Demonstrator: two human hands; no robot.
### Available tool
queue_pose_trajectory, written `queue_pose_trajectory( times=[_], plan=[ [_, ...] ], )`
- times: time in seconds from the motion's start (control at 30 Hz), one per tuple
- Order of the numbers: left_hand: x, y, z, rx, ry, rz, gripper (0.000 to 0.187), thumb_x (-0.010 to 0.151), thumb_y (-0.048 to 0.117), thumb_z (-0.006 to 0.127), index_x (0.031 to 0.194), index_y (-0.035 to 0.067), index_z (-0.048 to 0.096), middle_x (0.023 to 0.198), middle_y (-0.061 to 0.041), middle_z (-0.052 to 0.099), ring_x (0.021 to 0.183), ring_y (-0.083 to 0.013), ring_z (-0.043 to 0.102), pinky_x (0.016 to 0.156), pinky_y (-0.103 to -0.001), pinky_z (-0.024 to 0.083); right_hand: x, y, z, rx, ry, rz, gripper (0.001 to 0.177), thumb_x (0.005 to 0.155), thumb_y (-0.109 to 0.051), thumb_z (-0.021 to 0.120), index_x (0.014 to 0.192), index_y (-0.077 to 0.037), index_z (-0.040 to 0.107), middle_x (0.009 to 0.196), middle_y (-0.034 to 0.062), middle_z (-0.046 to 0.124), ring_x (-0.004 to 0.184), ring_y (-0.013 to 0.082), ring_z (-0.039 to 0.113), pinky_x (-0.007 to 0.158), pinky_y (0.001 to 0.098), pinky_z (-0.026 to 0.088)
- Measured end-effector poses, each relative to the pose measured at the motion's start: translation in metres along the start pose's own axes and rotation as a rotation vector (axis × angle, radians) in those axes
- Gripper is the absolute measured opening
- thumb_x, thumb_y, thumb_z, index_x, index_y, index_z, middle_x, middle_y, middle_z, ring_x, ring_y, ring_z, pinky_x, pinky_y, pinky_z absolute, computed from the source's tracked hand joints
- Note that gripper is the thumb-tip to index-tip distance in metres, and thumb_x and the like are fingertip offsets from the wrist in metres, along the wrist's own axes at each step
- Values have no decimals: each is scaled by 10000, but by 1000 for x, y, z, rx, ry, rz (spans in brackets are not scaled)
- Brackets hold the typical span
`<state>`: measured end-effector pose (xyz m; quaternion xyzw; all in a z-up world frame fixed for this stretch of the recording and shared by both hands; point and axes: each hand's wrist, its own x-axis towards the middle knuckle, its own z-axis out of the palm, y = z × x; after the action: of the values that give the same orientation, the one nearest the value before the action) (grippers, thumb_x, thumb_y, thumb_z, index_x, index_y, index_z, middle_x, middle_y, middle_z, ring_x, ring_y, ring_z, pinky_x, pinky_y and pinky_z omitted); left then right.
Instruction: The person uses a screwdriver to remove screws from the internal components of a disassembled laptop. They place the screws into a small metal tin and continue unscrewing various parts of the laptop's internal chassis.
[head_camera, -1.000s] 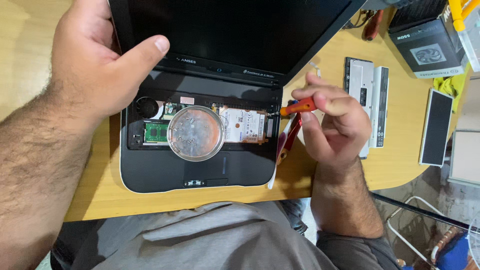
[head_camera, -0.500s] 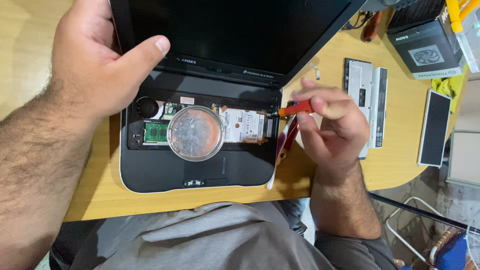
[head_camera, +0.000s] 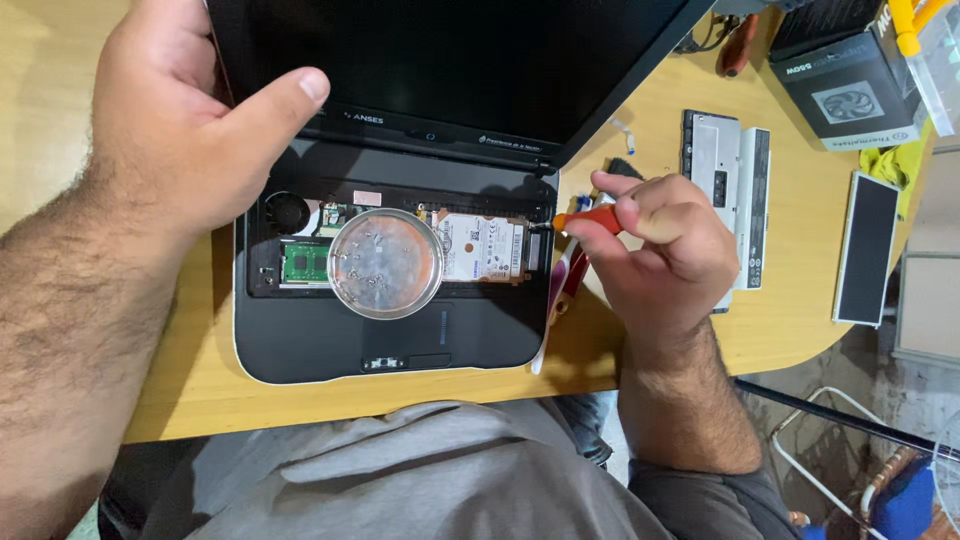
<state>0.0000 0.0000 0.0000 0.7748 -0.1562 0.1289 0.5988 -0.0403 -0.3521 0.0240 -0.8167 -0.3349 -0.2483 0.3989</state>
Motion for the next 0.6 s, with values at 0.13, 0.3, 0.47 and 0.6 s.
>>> queue_pose_trajectory(
  times=[0.13, 0.3, 0.47, 0.6],
  plan=[
    [2, 2, 2, -36, -7, -11, 363, 1048, -85, 697, 1363, -92, 517, 1307, -182, 627, 1216, -271, 620, 1043, -383, 545, 0, -5, 2, 20, -2, 42, 406, 839, 62, 873, 993, -50, 515, 848, 142, 539, 774, 213, 572, 923, 583, 702],
    [3, 8, 1, 7, -5, -20, 377, 1036, -75, 696, 1362, -91, 507, 1295, -178, 628, 1208, -273, 622, 1029, -379, 535, -5, 1, 1, 42, -32, 40, 430, 862, 74, 854, 1054, -76, 500, 947, 141, 553, 851, 216, 588, 972, 609, 682],
    [2, 1, 0, -10, 5, -46, 357, 1036, -56, 710, 1329, -67, 507, 1274, -161, 620, 1178, -249, 613, 1005, -365, 532, -4, 17, -3, 184, -28, -50, 362, 957, -2, 758, 1243, -98, 559, 1004, 150, 620, 899, 237, 667, 938, 495, 699],
    [3, -1, 0, -97, 11, -39, 376, 1053, -87, 684, 1347, -38, 454, 1279, -154, 585, 1174, -231, 595, 1026, -350, 531, 3, 25, -6, 302, 159, -60, 283, 988, -46, 690, 1227, -64, 540, 1051, 148, 616, 933, 258, 703, 848, 409, 696]
  ],
)
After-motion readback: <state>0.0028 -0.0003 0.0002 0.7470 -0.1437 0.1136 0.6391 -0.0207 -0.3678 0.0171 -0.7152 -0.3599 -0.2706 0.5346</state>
